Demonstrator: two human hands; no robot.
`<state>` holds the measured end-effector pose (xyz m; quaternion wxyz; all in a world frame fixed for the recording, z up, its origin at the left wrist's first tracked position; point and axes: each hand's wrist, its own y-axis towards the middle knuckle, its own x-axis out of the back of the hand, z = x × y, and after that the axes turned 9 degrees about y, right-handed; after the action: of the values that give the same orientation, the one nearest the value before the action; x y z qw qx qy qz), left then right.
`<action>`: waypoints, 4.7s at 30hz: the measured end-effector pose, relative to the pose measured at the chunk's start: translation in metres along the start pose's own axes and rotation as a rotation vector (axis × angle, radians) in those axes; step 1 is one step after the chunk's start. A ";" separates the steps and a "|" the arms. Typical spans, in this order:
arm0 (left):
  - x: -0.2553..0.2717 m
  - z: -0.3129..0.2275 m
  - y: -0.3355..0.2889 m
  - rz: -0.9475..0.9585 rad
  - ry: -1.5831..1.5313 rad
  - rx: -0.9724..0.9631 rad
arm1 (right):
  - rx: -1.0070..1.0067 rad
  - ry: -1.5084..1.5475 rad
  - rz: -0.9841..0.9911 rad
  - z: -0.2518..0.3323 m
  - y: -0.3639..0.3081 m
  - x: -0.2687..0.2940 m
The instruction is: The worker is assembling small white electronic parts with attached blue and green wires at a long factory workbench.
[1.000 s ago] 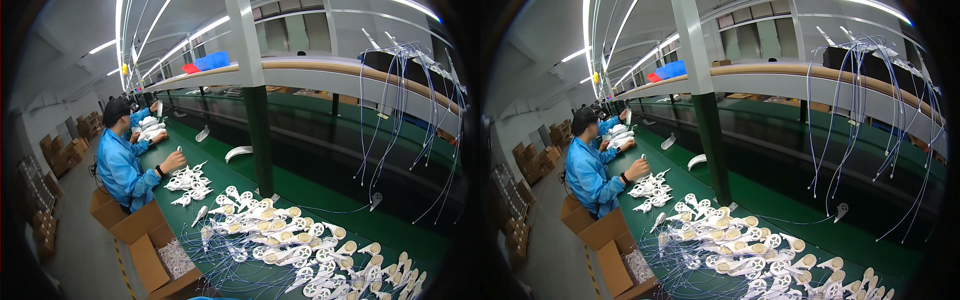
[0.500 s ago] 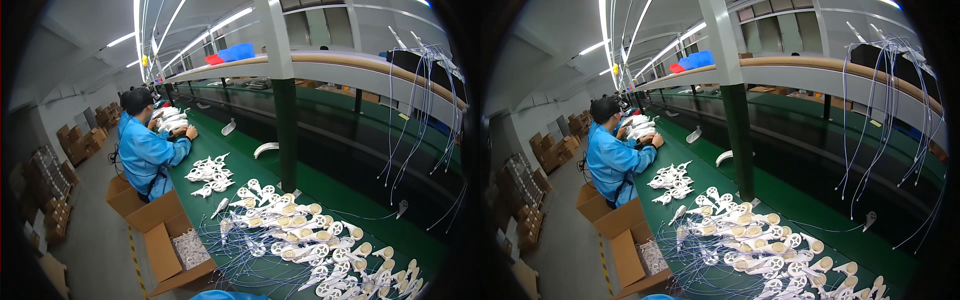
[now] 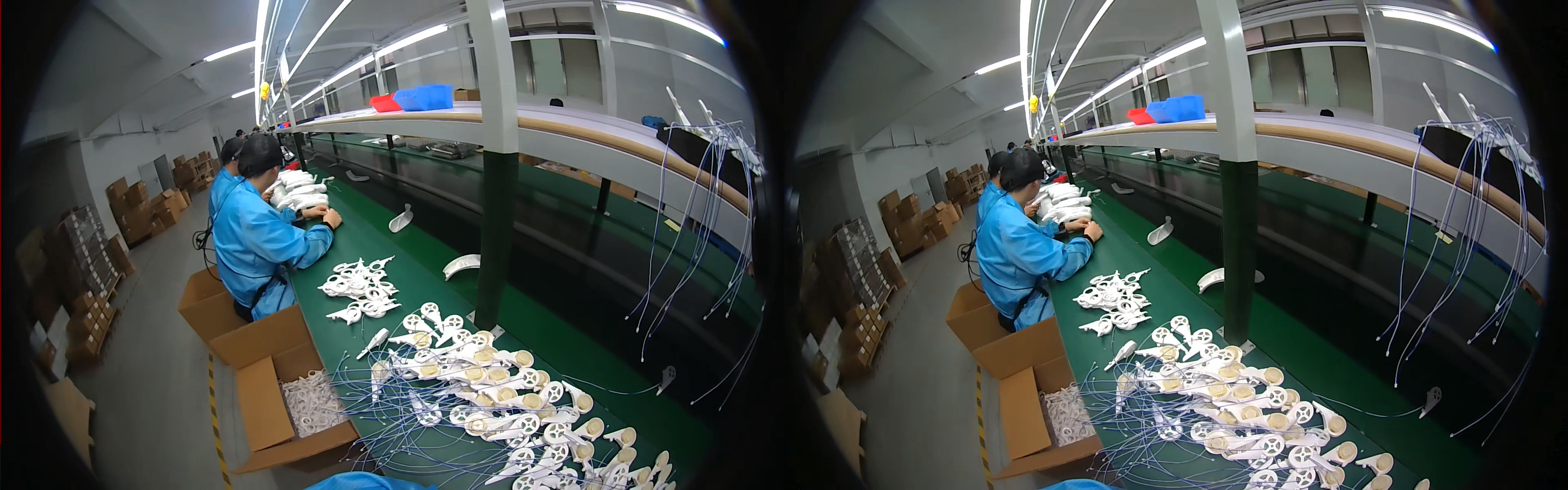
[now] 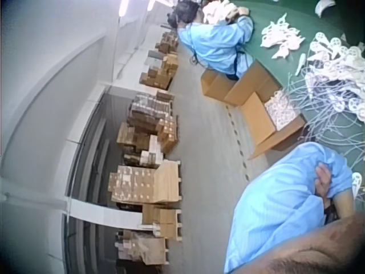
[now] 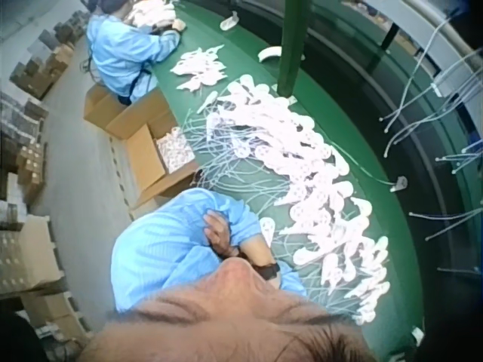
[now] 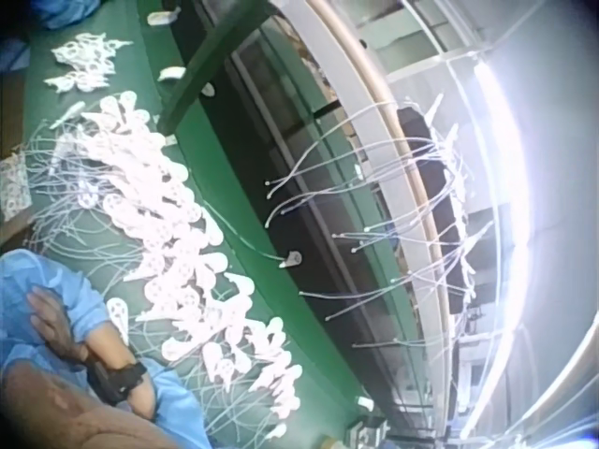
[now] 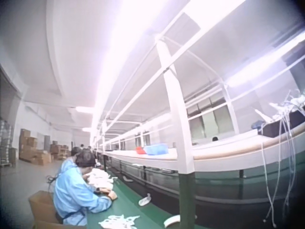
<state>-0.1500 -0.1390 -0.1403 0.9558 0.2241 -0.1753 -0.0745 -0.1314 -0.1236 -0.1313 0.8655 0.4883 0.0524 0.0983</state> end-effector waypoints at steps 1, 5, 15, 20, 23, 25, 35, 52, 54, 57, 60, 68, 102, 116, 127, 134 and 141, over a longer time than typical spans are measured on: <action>0.001 -0.002 -0.001 0.011 0.013 0.007 | 0.011 0.002 -0.008 -0.002 0.000 0.000; 0.003 -0.011 -0.008 0.051 0.073 0.025 | -0.014 0.015 -0.025 -0.003 -0.002 -0.002; 0.004 -0.027 -0.019 0.146 0.190 0.100 | -0.104 0.076 0.253 -0.022 -0.030 0.013; -0.001 -0.031 -0.021 0.132 0.186 0.130 | -0.025 0.022 -0.032 -0.004 -0.003 -0.003; 0.003 -0.028 -0.018 0.136 0.182 0.126 | -0.029 0.008 -0.027 -0.005 -0.004 -0.002; 0.006 -0.024 -0.016 0.138 0.179 0.124 | -0.057 0.010 -0.028 -0.004 -0.007 -0.003; 0.004 -0.021 -0.019 0.134 0.159 0.112 | -0.558 0.193 0.201 -0.005 -0.037 -0.001; 0.009 -0.010 -0.004 0.100 0.180 0.140 | 0.035 0.083 0.057 -0.008 -0.005 0.003; 0.009 -0.009 -0.004 0.101 0.182 0.146 | -0.013 0.199 0.096 -0.002 -0.001 0.015; 0.010 -0.006 -0.003 0.089 0.191 0.132 | -0.016 0.195 0.088 -0.003 -0.001 0.008; 0.012 -0.006 -0.003 0.094 0.176 0.122 | 0.012 0.088 0.052 -0.004 -0.004 0.007; 0.012 -0.009 -0.007 0.120 0.172 0.107 | -0.041 0.017 -0.004 -0.002 -0.005 -0.001; 0.012 -0.036 -0.018 0.236 0.336 0.304 | -0.065 0.033 0.158 -0.009 -0.018 0.006; 0.015 -0.056 -0.023 0.359 0.522 0.593 | -0.054 -0.005 0.030 -0.007 -0.017 -0.004; 0.017 -0.069 -0.026 0.465 0.669 0.832 | -0.107 0.005 0.179 -0.006 -0.017 0.007; 0.023 -0.082 -0.024 0.543 0.755 0.993 | -0.073 -0.013 0.142 -0.009 -0.022 0.003; 0.030 -0.096 -0.016 0.645 0.838 1.164 | -0.098 0.078 0.239 -0.009 -0.013 0.018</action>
<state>-0.0879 -0.1215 -0.2195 0.6456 0.6361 0.1325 0.4013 -0.1140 -0.1184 -0.1475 0.8678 0.4439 0.0224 0.2222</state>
